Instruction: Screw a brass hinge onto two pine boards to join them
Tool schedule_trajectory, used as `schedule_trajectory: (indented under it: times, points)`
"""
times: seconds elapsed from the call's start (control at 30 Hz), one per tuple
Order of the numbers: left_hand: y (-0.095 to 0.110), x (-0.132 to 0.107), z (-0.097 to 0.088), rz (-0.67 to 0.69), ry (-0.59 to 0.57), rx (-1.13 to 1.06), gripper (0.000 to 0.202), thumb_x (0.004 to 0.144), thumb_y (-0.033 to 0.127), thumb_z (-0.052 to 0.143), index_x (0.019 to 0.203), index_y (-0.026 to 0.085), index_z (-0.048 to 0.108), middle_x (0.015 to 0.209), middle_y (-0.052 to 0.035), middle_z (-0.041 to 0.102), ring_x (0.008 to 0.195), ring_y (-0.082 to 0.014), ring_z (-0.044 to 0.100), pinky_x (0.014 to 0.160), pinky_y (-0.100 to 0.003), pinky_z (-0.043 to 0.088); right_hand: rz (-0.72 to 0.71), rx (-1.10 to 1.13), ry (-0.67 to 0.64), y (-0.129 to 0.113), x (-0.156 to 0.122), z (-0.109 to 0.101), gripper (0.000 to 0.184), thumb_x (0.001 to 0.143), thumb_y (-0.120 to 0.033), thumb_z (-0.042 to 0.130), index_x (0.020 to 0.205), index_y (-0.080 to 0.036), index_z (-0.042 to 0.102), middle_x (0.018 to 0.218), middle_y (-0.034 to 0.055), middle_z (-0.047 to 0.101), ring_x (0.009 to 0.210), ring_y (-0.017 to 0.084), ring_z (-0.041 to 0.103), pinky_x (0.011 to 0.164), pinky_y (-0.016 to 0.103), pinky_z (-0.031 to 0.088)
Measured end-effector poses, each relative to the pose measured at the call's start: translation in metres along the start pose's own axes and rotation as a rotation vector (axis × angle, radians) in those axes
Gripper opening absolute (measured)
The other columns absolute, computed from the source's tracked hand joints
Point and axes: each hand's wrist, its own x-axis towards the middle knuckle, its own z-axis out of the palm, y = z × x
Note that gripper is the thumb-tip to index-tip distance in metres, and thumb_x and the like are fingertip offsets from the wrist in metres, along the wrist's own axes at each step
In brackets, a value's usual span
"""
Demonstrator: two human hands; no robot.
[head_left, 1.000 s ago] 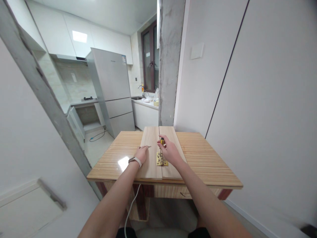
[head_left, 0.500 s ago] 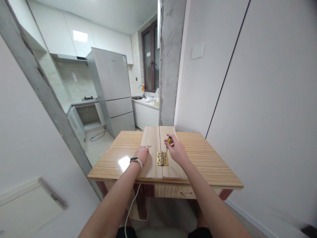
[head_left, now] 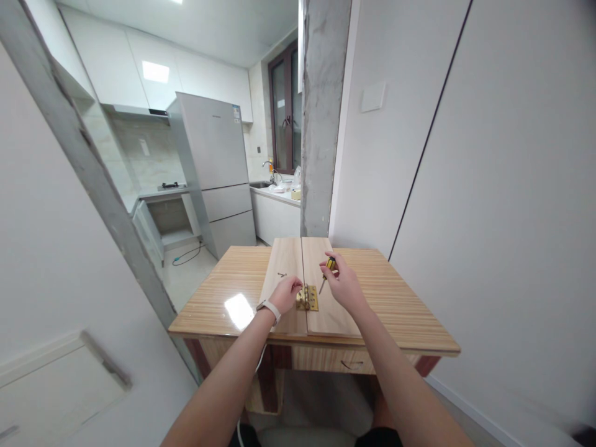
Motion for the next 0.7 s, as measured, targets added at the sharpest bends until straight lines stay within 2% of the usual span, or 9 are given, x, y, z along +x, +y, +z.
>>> schedule_trajectory:
  times: [0.07,0.2,0.4,0.7]
  points:
    - [0.011,0.001,0.008,0.01,0.01,-0.076,0.013,0.09,0.015,0.057,0.092,0.018,0.069,0.089,-0.0046,0.071,0.082,-0.0178,0.063,0.074,-0.028,0.048,0.003,0.003,0.011,0.0,0.0,-0.002,0.038,0.094,-0.036,0.054,0.13,-0.025,0.053,0.104,0.0057,0.073,0.075,0.017,0.066,0.067,0.031,0.051]
    - [0.021,0.0,0.024,0.035,0.041,-0.139,0.012,0.088,0.014,0.06,0.093,0.017,0.071,0.09,-0.005,0.074,0.083,-0.0169,0.065,0.076,-0.028,0.05,0.015,0.003,0.026,0.001,-0.002,-0.006,0.038,0.094,-0.036,0.053,0.13,-0.025,0.053,0.105,0.0059,0.073,0.072,0.016,0.066,0.067,0.031,0.051]
    - [0.014,-0.004,0.042,0.039,0.016,-0.093,0.017,0.084,0.01,0.061,0.093,0.018,0.074,0.091,-0.0044,0.075,0.084,-0.0173,0.068,0.081,-0.029,0.052,0.028,0.007,0.029,0.007,-0.003,-0.007,0.041,0.093,-0.039,0.054,0.13,-0.024,0.053,0.105,0.0073,0.073,0.073,0.018,0.066,0.068,0.033,0.052]
    - [0.008,-0.002,0.052,0.061,0.003,0.006,0.019,0.085,0.014,0.061,0.093,0.021,0.077,0.092,-0.0036,0.076,0.087,-0.0193,0.068,0.084,-0.031,0.053,0.031,0.011,0.022,0.007,-0.003,-0.005,0.039,0.093,-0.037,0.054,0.13,-0.024,0.053,0.104,0.007,0.073,0.075,0.018,0.067,0.069,0.033,0.054]
